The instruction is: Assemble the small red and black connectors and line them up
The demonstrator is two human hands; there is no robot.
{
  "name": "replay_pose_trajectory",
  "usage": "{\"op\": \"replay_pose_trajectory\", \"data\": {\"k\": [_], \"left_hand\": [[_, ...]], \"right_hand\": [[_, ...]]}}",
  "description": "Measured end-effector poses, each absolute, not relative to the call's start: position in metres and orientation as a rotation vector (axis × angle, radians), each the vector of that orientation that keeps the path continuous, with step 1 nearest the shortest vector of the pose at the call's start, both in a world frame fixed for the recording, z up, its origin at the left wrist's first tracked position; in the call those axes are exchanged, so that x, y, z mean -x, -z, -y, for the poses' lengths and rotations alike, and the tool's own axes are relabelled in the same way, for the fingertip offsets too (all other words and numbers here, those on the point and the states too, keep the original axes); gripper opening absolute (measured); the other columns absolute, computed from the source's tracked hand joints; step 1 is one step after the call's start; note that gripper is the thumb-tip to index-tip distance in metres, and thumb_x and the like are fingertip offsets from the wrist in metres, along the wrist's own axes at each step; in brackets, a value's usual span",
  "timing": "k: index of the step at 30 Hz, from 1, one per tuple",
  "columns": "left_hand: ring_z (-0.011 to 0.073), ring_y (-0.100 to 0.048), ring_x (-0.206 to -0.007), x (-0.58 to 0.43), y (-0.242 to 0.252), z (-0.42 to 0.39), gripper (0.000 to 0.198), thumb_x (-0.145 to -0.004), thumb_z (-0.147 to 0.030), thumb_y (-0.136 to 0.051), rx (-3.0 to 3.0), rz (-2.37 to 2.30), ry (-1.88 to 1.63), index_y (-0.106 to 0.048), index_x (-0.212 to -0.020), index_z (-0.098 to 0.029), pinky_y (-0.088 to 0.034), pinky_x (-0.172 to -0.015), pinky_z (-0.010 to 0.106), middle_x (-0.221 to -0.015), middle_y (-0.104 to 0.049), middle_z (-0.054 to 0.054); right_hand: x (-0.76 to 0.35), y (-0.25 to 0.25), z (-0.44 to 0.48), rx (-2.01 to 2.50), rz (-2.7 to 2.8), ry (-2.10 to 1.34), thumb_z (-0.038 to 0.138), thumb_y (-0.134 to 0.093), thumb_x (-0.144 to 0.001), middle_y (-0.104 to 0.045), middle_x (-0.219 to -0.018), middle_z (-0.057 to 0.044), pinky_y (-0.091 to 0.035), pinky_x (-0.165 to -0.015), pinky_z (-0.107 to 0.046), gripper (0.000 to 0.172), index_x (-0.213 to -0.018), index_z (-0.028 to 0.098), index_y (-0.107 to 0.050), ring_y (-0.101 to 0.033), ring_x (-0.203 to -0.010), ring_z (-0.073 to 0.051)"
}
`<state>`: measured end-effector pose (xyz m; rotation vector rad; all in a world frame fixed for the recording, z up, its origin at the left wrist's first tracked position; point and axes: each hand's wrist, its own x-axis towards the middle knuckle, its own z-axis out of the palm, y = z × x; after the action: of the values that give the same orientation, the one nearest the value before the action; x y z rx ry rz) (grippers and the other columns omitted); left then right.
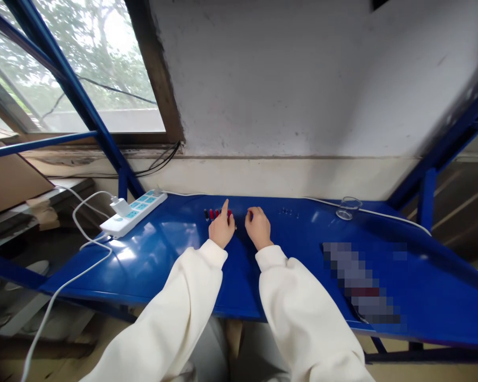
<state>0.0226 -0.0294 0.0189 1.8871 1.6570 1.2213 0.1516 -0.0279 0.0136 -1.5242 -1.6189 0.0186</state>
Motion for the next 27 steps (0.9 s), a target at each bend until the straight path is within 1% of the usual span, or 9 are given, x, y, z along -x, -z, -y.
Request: {"op": "replay_pose_trajectory", "data": {"k": [5, 8, 11, 13, 16, 18, 20, 24, 27], "left_hand": [[0.0185, -0.059, -0.075, -0.023, -0.018, 0.023, 0.048, -0.081, -0.030, -0.041, -1.967, -1.730, -1.136, -0.036, -0.128, -0.022, -0.041, -0.073, 0.026, -0.083, -0.061, 0.008], [0.0203, -0.059, -0.077, -0.023, -0.016, 0.020, 0.041, -0.084, -0.030, -0.036, -2.055, -1.788, -1.075, -0.042, -0.123, -0.022, -0.041, -0.072, 0.028, -0.088, -0.060, 0.011], [0.0202, -0.059, -0.079, -0.021, -0.014, 0.018, 0.032, -0.085, -0.027, -0.035, -2.073, -1.793, -1.082, -0.052, -0.111, -0.021, -0.041, -0.070, 0.028, -0.094, -0.059, 0.012], [0.0188, -0.059, -0.078, -0.021, -0.014, 0.017, 0.025, -0.083, -0.023, -0.037, -2.046, -1.738, -1.126, -0.056, -0.100, -0.021, -0.041, -0.070, 0.027, -0.092, -0.060, 0.010], [0.0141, -0.058, -0.068, -0.022, -0.013, 0.016, 0.018, -0.080, -0.018, -0.042, -1.904, -1.542, -1.251, -0.057, -0.090, -0.019, -0.043, -0.066, 0.025, -0.078, -0.062, 0.005], [0.0096, -0.054, -0.053, -0.025, -0.011, 0.017, 0.016, -0.080, -0.019, -0.043, -1.736, -1.358, -1.318, -0.055, -0.091, -0.018, -0.043, -0.058, 0.023, -0.072, -0.061, 0.003], [0.0059, -0.048, -0.042, -0.027, -0.010, 0.018, 0.016, -0.080, -0.023, -0.043, -1.573, -1.179, -1.347, -0.052, -0.092, -0.016, -0.042, -0.050, 0.021, -0.071, -0.060, 0.002], [0.0037, -0.046, -0.041, -0.030, -0.011, 0.024, 0.022, -0.077, -0.030, -0.049, -1.412, -0.962, -1.333, -0.052, -0.090, -0.013, -0.039, -0.044, 0.019, -0.073, -0.061, 0.004], [0.0036, -0.047, -0.040, -0.031, -0.014, 0.028, 0.026, -0.076, -0.034, -0.051, -1.380, -0.914, -1.297, -0.052, -0.091, -0.013, -0.040, -0.043, 0.019, -0.074, -0.062, 0.005]], "right_hand": [[-0.153, -0.011, 0.028, 1.453, 1.620, -0.066, 0.023, -0.035, -0.080, -0.058, -0.087, -0.009, -0.042, -0.068, -0.028, 0.026, -0.091, 0.016, -0.057, -0.054, -0.074, -0.017], [-0.151, -0.010, 0.030, 1.437, 1.634, -0.087, 0.023, -0.036, -0.079, -0.058, -0.087, -0.008, -0.042, -0.068, -0.028, 0.025, -0.090, 0.016, -0.057, -0.054, -0.073, -0.016], [-0.149, -0.008, 0.033, 1.423, 1.648, -0.100, 0.022, -0.037, -0.079, -0.058, -0.086, -0.008, -0.042, -0.069, -0.028, 0.024, -0.089, 0.016, -0.058, -0.054, -0.073, -0.016], [-0.148, -0.008, 0.033, 1.412, 1.648, -0.113, 0.023, -0.038, -0.079, -0.058, -0.086, -0.008, -0.042, -0.069, -0.028, 0.024, -0.089, 0.016, -0.058, -0.054, -0.074, -0.016], [-0.149, -0.007, 0.033, 1.417, 1.619, -0.137, 0.026, -0.038, -0.079, -0.058, -0.086, -0.009, -0.042, -0.070, -0.029, 0.024, -0.088, 0.015, -0.057, -0.054, -0.074, -0.017], [-0.151, -0.008, 0.034, 1.452, 1.556, -0.160, 0.032, -0.036, -0.081, -0.059, -0.086, -0.010, -0.041, -0.069, -0.030, 0.026, -0.088, 0.016, -0.055, -0.054, -0.074, -0.018], [-0.152, -0.009, 0.035, 1.504, 1.473, -0.216, 0.040, -0.031, -0.084, -0.059, -0.081, -0.009, -0.041, -0.065, -0.029, 0.031, -0.085, 0.017, -0.053, -0.054, -0.070, -0.018], [-0.152, -0.012, 0.040, 1.482, 1.399, -0.342, 0.051, -0.022, -0.084, -0.055, -0.061, -0.003, -0.038, -0.056, -0.026, 0.043, -0.068, 0.021, -0.047, -0.050, -0.057, -0.015], [-0.151, -0.014, 0.043, 1.388, 1.418, -0.379, 0.053, -0.021, -0.084, -0.050, -0.055, -0.001, -0.036, -0.053, -0.024, 0.046, -0.059, 0.020, -0.043, -0.046, -0.051, -0.013]]}}
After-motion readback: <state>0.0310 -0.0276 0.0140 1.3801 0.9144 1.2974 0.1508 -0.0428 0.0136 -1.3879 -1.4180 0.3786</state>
